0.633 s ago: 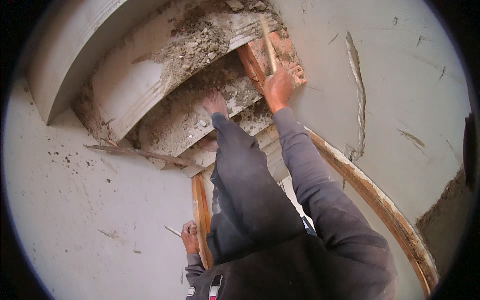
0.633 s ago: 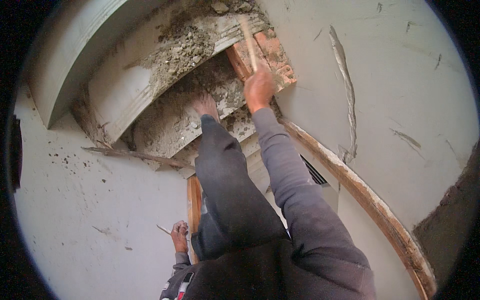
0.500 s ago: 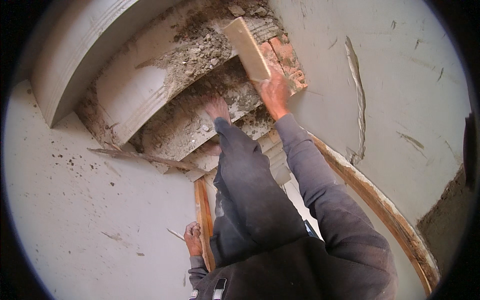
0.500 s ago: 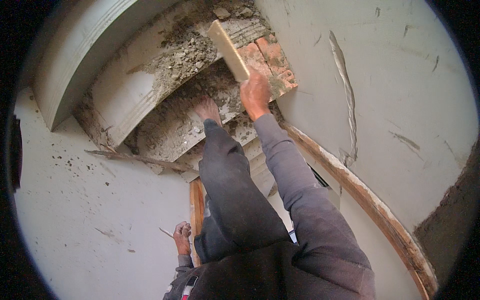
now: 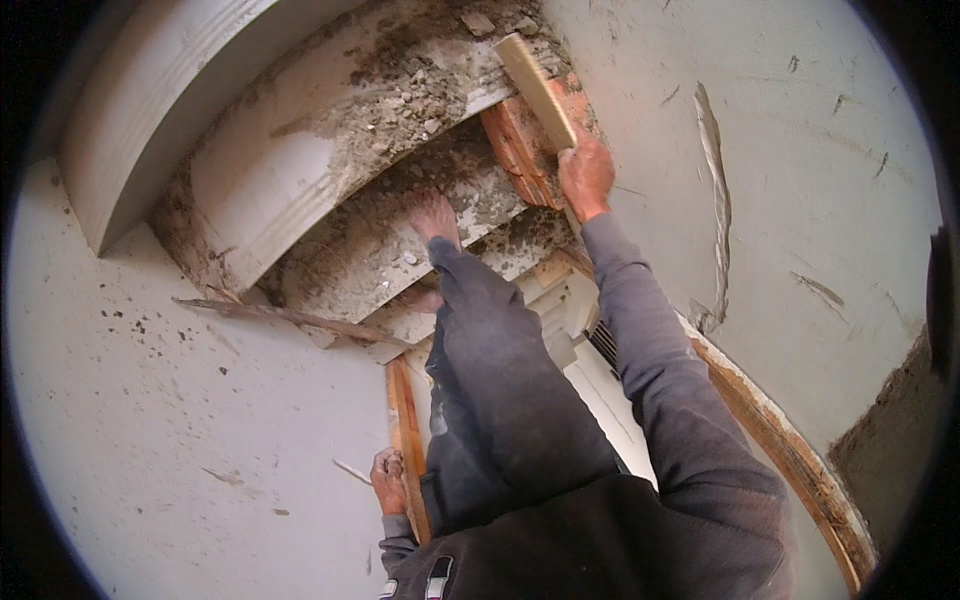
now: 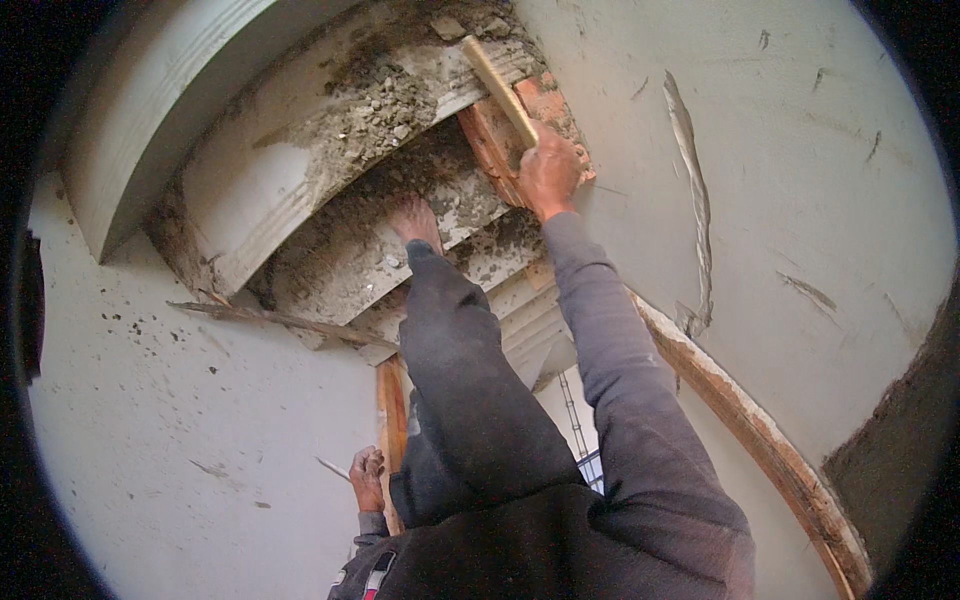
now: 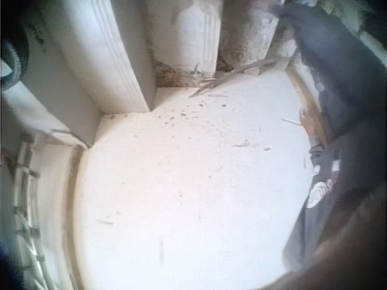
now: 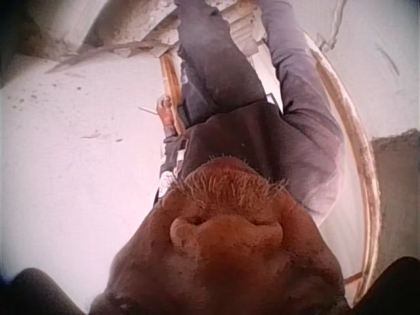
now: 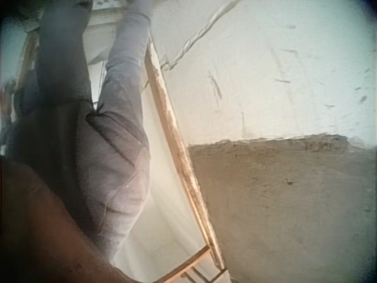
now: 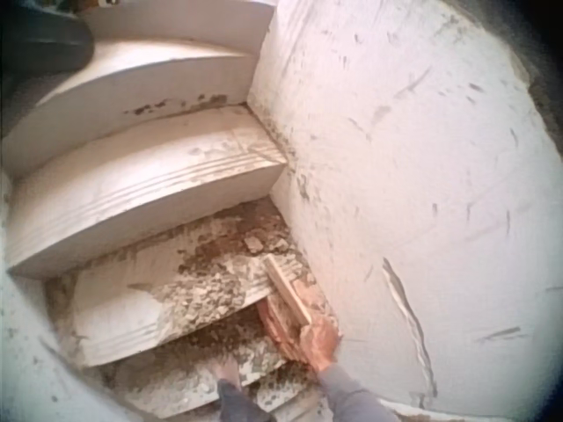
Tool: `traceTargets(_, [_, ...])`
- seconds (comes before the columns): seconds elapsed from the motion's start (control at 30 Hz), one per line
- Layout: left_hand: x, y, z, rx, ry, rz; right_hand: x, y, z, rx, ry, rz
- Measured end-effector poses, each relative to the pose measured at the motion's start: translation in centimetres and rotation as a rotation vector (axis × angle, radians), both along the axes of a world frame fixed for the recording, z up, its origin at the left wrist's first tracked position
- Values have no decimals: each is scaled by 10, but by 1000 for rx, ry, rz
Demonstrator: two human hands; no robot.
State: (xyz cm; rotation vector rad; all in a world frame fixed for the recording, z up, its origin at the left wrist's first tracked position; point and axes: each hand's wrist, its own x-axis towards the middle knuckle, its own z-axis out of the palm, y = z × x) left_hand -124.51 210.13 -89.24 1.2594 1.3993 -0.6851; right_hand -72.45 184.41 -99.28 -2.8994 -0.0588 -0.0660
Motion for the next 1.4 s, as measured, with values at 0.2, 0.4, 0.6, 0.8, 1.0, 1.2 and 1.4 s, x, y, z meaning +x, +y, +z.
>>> traceTargets(0.2, [7,0,2,54,-4,25,29,-26,-1,-116,-17,-204])
traceTargets(0.4, [9,-11,-2,-23,2,64,52,-8,-18,-141,16,-121])
traceTargets(0.6, [1,-2,-12,-15,-43,38,56,-5,4,-36,71,51])
traceTargets(0.8, [19,7,-1,26,-6,3,95,-13,-5,-112,-66,-82])
traceTargets(1.0, [-6,2,-10,17,8,48,118,48,-18,-142,-33,59])
traceTargets(1.2, [23,-6,-12,5,-11,90,96,59,-20,-41,174,321])
traceTargets(1.4, [6,0,-11,38,12,71,123,25,1,-147,-21,56])
